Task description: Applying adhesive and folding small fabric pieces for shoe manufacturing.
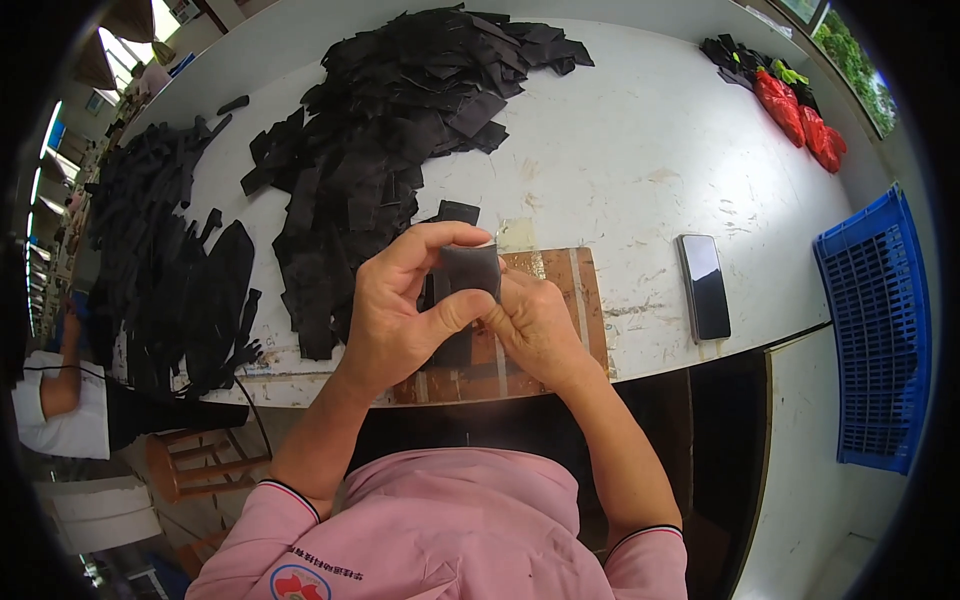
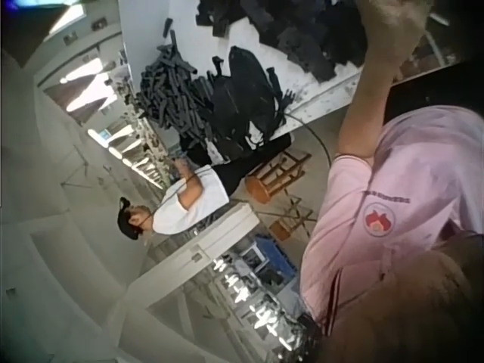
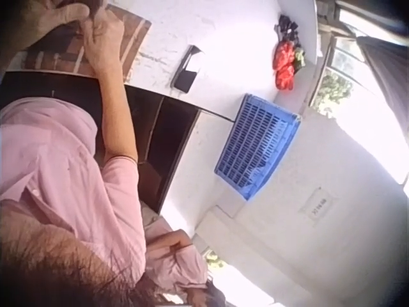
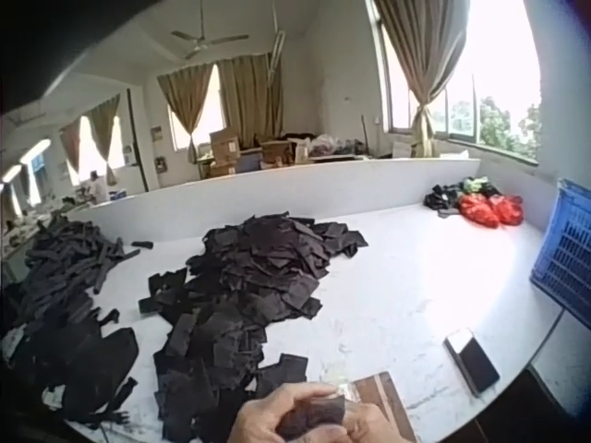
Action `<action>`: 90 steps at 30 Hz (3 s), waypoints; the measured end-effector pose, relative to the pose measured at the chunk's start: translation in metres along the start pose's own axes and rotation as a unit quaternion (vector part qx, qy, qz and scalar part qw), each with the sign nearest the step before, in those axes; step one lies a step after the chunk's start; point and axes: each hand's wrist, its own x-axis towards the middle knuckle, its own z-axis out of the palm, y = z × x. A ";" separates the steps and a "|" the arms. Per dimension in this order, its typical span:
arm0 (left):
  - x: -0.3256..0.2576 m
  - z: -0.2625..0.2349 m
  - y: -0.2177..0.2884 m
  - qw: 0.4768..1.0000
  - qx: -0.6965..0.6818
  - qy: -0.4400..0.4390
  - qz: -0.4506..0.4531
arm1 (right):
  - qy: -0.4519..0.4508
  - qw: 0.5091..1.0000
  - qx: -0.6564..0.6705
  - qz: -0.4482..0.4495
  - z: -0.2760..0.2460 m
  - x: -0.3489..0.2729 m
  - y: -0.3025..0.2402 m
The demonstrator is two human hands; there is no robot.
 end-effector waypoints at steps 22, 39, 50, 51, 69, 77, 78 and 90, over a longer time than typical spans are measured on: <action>0.007 -0.034 0.006 0.999 0.019 -0.027 0.019 | 0.033 0.978 -0.199 -0.062 -0.001 -0.001 -0.021; -0.052 -0.034 -0.064 0.841 0.519 -0.144 -0.040 | 0.345 0.913 0.218 -0.016 -0.034 -0.068 -0.018; -0.090 -0.024 -0.069 0.808 0.540 -0.235 0.025 | 0.412 0.742 0.204 0.488 0.007 -0.228 0.092; -0.088 -0.026 -0.071 0.827 0.514 -0.228 0.021 | 0.363 0.798 0.166 0.452 0.010 -0.214 0.086; -0.096 -0.027 -0.079 0.875 0.463 -0.136 0.026 | 0.117 0.966 0.055 0.223 0.055 -0.091 0.019; -0.095 -0.026 -0.021 0.888 -0.301 0.080 -0.338 | 0.159 0.983 -0.074 -0.061 0.057 -0.058 -0.017; -0.096 -0.025 -0.018 0.887 -0.317 0.094 -0.324 | 0.172 0.979 -0.080 -0.068 0.060 -0.057 -0.019; -0.101 -0.030 -0.018 0.882 -0.301 0.117 -0.344 | 0.150 0.982 -0.109 -0.030 0.062 -0.058 -0.024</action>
